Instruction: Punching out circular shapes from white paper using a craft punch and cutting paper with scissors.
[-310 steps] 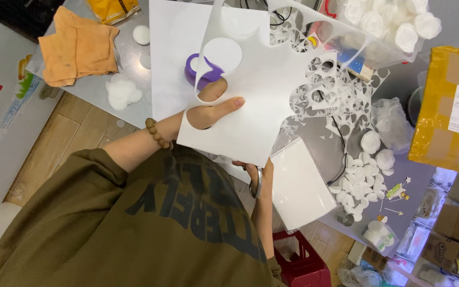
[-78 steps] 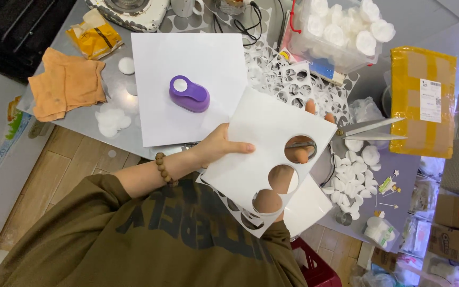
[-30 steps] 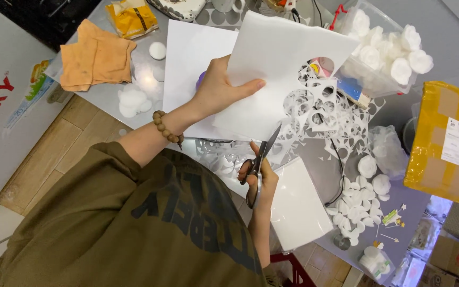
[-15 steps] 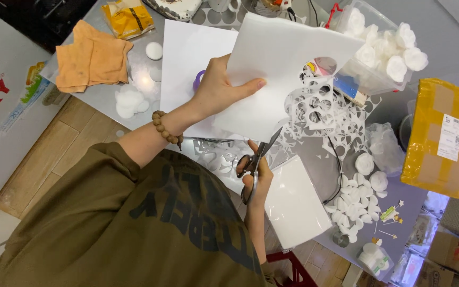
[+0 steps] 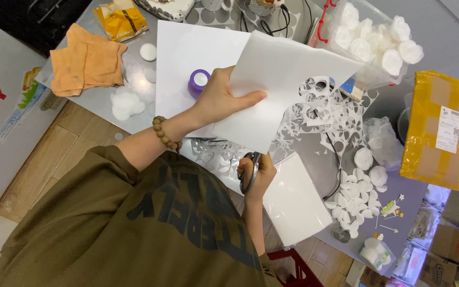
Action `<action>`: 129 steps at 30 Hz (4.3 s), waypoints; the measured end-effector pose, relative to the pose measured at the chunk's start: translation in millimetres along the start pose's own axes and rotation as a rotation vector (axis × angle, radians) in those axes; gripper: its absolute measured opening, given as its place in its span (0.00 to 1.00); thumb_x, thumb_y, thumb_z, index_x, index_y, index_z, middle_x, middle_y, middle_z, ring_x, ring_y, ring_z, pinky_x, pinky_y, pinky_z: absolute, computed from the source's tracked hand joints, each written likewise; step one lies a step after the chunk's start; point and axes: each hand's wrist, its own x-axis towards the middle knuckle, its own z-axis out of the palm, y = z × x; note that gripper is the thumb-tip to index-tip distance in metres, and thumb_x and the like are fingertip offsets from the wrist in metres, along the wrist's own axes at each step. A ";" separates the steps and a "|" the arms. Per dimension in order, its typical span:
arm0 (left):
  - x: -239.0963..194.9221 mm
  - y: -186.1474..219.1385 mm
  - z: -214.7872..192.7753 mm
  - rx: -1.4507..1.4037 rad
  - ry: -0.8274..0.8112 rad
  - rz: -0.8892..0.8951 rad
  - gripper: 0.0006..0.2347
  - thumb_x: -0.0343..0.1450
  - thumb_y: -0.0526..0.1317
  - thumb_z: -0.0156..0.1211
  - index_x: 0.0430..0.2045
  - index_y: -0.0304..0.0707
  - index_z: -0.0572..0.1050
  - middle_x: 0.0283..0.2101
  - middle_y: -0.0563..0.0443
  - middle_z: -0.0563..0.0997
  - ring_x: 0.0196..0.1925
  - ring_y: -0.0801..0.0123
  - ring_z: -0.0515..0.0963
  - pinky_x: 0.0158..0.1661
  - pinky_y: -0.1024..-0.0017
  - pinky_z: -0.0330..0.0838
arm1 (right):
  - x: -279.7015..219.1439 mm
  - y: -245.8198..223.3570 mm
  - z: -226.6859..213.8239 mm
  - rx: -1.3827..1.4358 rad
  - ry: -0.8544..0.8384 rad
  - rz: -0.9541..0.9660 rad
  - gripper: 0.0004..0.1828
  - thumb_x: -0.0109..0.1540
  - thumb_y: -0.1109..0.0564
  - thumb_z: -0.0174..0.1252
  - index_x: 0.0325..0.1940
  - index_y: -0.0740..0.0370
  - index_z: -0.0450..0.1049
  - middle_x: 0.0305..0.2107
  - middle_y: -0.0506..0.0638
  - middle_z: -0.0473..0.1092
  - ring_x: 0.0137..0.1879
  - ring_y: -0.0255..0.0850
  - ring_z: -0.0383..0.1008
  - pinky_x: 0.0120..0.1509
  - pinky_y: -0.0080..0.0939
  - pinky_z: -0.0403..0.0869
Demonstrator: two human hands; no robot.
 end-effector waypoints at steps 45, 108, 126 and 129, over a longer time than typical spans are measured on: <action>-23.9 -7.9 0.0 -0.246 -0.283 -0.239 0.18 0.68 0.38 0.69 0.50 0.29 0.75 0.46 0.49 0.84 0.48 0.72 0.83 0.50 0.72 0.78 | 73.0 -31.0 -67.5 0.307 0.233 -0.613 0.31 0.64 0.44 0.70 0.64 0.57 0.66 0.50 0.56 0.74 0.48 0.37 0.76 0.58 0.36 0.76; -9.1 29.5 37.7 0.250 0.191 0.398 0.11 0.78 0.30 0.57 0.55 0.36 0.76 0.34 0.49 0.79 0.35 0.69 0.75 0.38 0.71 0.71 | 89.3 55.5 -83.2 -0.028 -0.669 -0.196 0.16 0.57 0.58 0.74 0.45 0.67 0.81 0.25 0.53 0.76 0.27 0.34 0.74 0.35 0.34 0.71; -28.3 3.9 77.8 0.159 0.128 0.217 0.20 0.77 0.30 0.53 0.67 0.36 0.65 0.42 0.44 0.79 0.38 0.65 0.77 0.43 0.68 0.73 | 3.9 128.7 -123.7 -0.154 -0.136 0.088 0.17 0.58 0.58 0.67 0.50 0.67 0.79 0.30 0.55 0.77 0.31 0.39 0.75 0.36 0.38 0.71; -26.7 4.8 86.5 0.115 0.123 0.142 0.20 0.77 0.30 0.53 0.67 0.36 0.66 0.42 0.43 0.79 0.35 0.64 0.76 0.41 0.68 0.73 | 34.3 86.5 -98.3 -0.176 -0.045 0.136 0.18 0.59 0.58 0.66 0.51 0.67 0.78 0.31 0.56 0.77 0.32 0.40 0.75 0.36 0.39 0.71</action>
